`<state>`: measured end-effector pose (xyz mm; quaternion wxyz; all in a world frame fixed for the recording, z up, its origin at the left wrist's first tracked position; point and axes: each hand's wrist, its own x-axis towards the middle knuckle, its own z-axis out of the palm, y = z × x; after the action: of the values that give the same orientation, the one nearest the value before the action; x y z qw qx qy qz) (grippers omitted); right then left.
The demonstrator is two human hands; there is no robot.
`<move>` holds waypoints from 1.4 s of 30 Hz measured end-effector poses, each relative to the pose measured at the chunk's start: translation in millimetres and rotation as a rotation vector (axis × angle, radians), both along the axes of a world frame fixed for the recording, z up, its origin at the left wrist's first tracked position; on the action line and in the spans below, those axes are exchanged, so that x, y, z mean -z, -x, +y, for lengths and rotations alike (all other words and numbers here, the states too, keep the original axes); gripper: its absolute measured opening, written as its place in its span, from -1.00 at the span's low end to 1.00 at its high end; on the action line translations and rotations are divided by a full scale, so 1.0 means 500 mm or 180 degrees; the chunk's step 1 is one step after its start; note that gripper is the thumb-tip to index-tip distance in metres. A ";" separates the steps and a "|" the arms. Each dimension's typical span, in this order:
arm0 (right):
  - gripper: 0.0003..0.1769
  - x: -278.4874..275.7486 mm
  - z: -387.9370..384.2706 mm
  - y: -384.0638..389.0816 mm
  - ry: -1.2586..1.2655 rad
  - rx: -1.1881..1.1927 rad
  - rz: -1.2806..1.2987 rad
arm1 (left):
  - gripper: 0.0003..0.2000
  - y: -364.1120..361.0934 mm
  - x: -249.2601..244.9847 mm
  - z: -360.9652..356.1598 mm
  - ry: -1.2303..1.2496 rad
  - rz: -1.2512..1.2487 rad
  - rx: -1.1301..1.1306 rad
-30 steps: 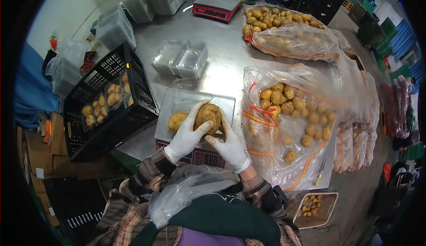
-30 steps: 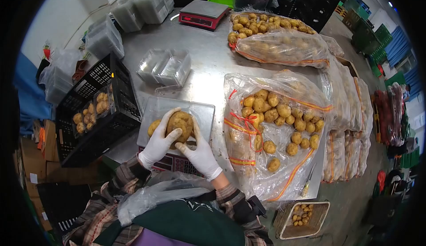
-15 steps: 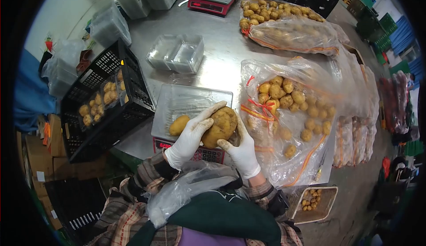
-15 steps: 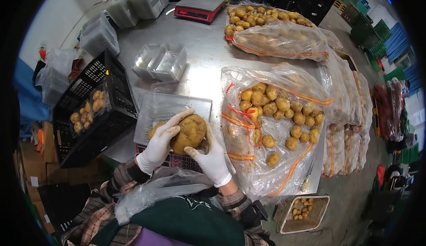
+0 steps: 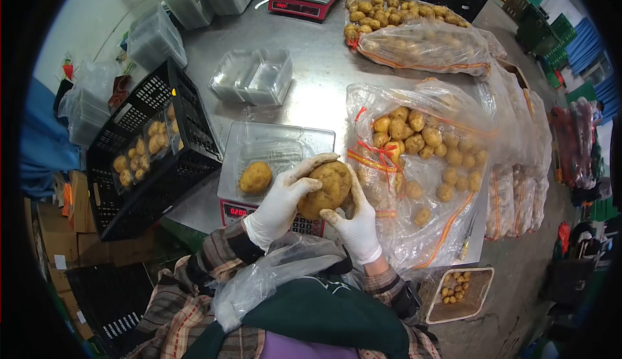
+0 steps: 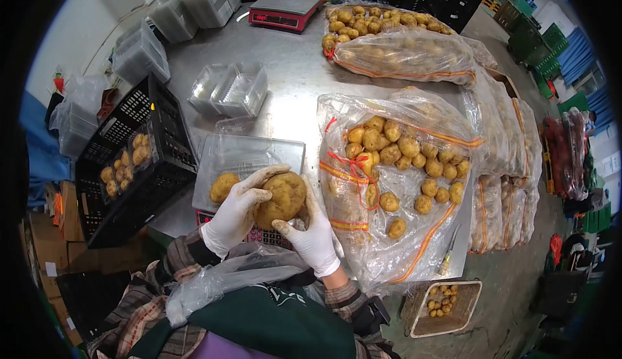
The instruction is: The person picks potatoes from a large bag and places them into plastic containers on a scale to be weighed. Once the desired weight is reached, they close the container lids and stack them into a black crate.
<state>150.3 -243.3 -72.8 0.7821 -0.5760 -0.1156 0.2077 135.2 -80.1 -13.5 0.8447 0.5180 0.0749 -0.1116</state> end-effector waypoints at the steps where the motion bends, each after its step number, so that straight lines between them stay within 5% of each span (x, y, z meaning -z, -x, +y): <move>1: 0.06 0.000 -0.002 0.000 0.0074 -0.0011 -0.0052 | -0.37 0.001 0.002 0.002 0.0000 -0.0031 0.0043; 8: 0.03 -0.004 0.001 -0.005 0.0141 -0.0129 -0.0072 | -0.40 0.013 0.006 0.010 0.0601 0.0041 -0.0036; 11: 0.03 0.001 0.008 -0.007 0.0408 -0.0249 -0.0198 | -0.41 0.020 0.021 0.015 -0.0038 -0.0019 -0.0153; 14: 0.02 0.003 0.021 -0.020 0.0082 -0.0224 0.0095 | -0.50 0.033 0.041 0.039 0.0858 0.0025 -0.0360; 16: -0.01 0.004 0.042 -0.031 -0.0228 0.0009 0.0217 | -0.60 0.046 0.055 0.080 0.0117 -0.0147 -0.0911; 19: -0.02 0.006 0.068 -0.059 0.0615 -0.0071 -0.0246 | -0.79 0.064 0.066 0.185 -0.1511 -0.0260 -0.2028; 23: -0.28 0.014 0.110 -0.090 0.2674 -0.0368 -0.1515 | -0.76 0.127 0.081 0.295 -0.1073 -0.0523 -0.2799; 31: -0.57 0.065 0.075 -0.211 0.2252 -0.0190 -0.1051 | -0.80 0.254 0.114 0.387 -0.1160 0.0082 -0.3254; 42: -0.44 0.132 0.138 -0.295 0.1844 -0.0240 -0.0091 | -0.74 0.291 0.136 0.396 -0.1054 0.0354 -0.3103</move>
<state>297.7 -174.3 -138.8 0.5750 -0.7736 -0.0837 0.2528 -10.2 117.9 -81.5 0.7001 0.5429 0.3690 0.2810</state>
